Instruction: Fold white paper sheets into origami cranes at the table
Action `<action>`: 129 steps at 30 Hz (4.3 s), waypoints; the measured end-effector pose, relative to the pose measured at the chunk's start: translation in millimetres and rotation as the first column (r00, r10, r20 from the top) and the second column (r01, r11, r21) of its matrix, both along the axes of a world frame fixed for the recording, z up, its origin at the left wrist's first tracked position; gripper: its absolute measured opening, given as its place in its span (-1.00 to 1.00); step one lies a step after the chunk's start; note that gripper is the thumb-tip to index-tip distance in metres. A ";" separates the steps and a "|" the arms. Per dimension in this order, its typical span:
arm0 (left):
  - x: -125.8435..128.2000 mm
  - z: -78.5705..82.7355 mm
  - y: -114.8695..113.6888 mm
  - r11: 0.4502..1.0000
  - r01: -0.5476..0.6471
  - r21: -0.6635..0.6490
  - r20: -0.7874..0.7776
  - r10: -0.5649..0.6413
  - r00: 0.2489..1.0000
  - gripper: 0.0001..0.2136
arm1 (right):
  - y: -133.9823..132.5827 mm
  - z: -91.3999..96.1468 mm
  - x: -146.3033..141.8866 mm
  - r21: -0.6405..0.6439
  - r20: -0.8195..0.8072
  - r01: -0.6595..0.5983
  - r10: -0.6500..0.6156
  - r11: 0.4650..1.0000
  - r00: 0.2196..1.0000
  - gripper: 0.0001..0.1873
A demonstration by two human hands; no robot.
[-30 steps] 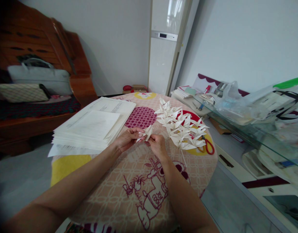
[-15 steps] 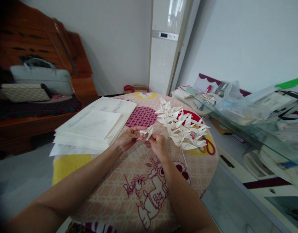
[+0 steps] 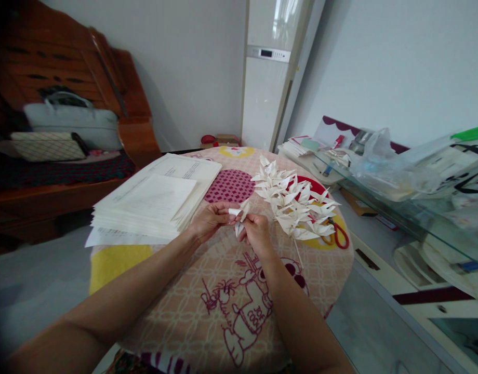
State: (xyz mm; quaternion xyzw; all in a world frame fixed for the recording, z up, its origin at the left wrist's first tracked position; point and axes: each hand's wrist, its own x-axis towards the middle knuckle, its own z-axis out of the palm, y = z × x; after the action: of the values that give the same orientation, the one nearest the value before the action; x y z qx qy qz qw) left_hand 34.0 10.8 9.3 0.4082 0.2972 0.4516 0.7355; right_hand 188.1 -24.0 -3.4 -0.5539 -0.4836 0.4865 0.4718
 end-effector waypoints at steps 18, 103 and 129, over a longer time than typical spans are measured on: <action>-2.5 -4.3 3.3 0.992 0.106 0.075 -0.103 -0.098 0.990 -0.70 | 0.0 5.9 1.5 -0.010 -0.142 0.044 -0.045 0.999 0.989 -0.76; -20.4 -22.3 27.0 0.970 -0.040 0.241 -0.435 0.145 0.889 -0.72 | 3.7 1.9 20.7 0.366 0.795 -0.143 -0.229 0.919 0.562 -0.49; -19.1 -29.0 28.7 0.926 -0.070 0.370 -0.453 0.246 0.857 -0.68 | 3.6 7.2 22.6 0.312 0.690 -0.008 -0.221 0.950 0.689 -0.78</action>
State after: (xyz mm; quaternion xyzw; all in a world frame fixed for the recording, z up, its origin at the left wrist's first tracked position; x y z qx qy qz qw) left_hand 14.9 39.5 -19.6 0.6043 0.4246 0.4370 0.5133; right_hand 210.8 -20.3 3.8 -0.6515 -0.6615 0.1266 0.3492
